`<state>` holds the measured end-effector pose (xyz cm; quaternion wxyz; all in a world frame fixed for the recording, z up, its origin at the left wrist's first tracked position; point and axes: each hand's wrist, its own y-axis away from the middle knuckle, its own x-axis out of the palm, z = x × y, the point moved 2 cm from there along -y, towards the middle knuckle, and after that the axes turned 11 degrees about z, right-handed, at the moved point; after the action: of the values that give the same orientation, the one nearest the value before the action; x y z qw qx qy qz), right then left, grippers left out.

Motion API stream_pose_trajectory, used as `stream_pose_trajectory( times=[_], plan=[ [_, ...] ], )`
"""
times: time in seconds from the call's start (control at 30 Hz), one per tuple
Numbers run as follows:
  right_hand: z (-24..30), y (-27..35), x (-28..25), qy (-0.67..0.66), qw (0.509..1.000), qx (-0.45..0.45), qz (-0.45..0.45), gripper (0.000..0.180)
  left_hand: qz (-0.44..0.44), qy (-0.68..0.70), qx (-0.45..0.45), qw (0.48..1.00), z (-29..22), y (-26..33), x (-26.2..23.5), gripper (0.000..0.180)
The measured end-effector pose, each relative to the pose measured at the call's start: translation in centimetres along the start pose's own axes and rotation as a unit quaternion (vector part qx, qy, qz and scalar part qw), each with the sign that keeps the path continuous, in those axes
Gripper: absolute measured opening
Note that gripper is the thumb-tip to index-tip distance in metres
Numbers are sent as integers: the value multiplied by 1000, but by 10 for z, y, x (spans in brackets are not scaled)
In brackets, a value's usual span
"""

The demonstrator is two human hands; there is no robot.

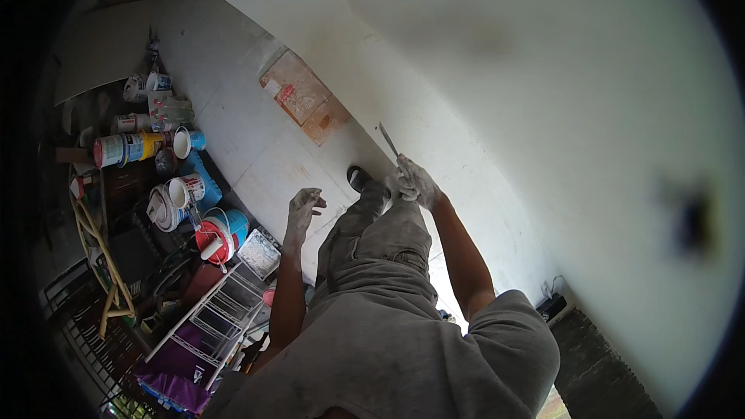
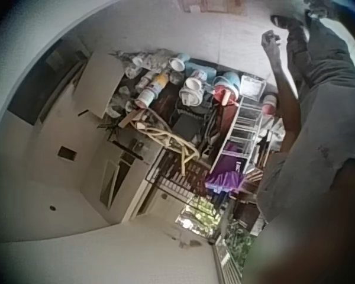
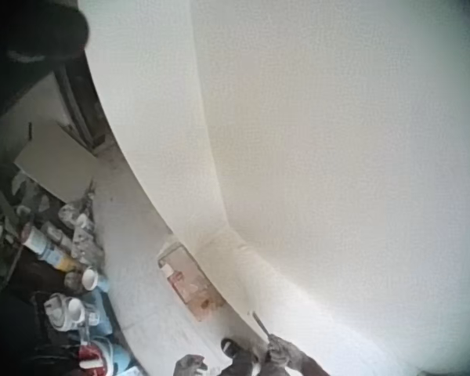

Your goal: The person applies putty to a wall surface with a putty knife to smooth it.

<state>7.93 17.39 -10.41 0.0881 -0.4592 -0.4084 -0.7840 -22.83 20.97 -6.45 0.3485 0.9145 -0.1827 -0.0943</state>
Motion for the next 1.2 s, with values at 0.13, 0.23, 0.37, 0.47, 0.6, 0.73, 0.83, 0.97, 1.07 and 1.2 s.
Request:
stream_pose_trajectory(
  times=[0.13, 0.23, 0.37, 0.47, 0.6, 0.73, 0.83, 0.97, 1.07, 1.2],
  plan=[
    [-2, 49, 44, -74, 981, -20, 180, 38, 21, -85, 142, 986, -92, -5, 53, 32],
    [-1, 82, 57, -111, 977, 5, 185, 39, 28, -163, 242, 956, -142, 1, 85, 34],
    [4, 111, 62, -89, 964, 18, 250, 37, 81, -235, 322, 914, -175, 18, 112, 35],
    [4, 125, 53, -41, 968, -3, 247, 37, 103, -214, 334, 912, -186, 34, 128, 34],
    [3, 144, 42, -13, 972, 30, 233, 34, 100, -252, 321, 908, -196, 52, 143, 28],
    [0, 169, 50, 2, 997, 9, 74, 31, 106, -291, 364, 878, -190, 61, 155, 21],
    [1, 184, 53, 14, 994, 20, 107, 31, 107, -285, 342, 889, -186, 69, 165, 16],
    [-9, 188, 32, 14, 975, 39, 219, 31, 129, -302, 335, 883, -180, 70, 171, 13],
    [-11, 192, 16, 28, 984, 47, 167, 26, 161, -313, 273, 895, -173, 72, 169, 14],
    [-9, 185, -2, 68, 992, 32, 99, 22, 179, -297, 258, 902, -182, 73, 173, 17]
  ],
)
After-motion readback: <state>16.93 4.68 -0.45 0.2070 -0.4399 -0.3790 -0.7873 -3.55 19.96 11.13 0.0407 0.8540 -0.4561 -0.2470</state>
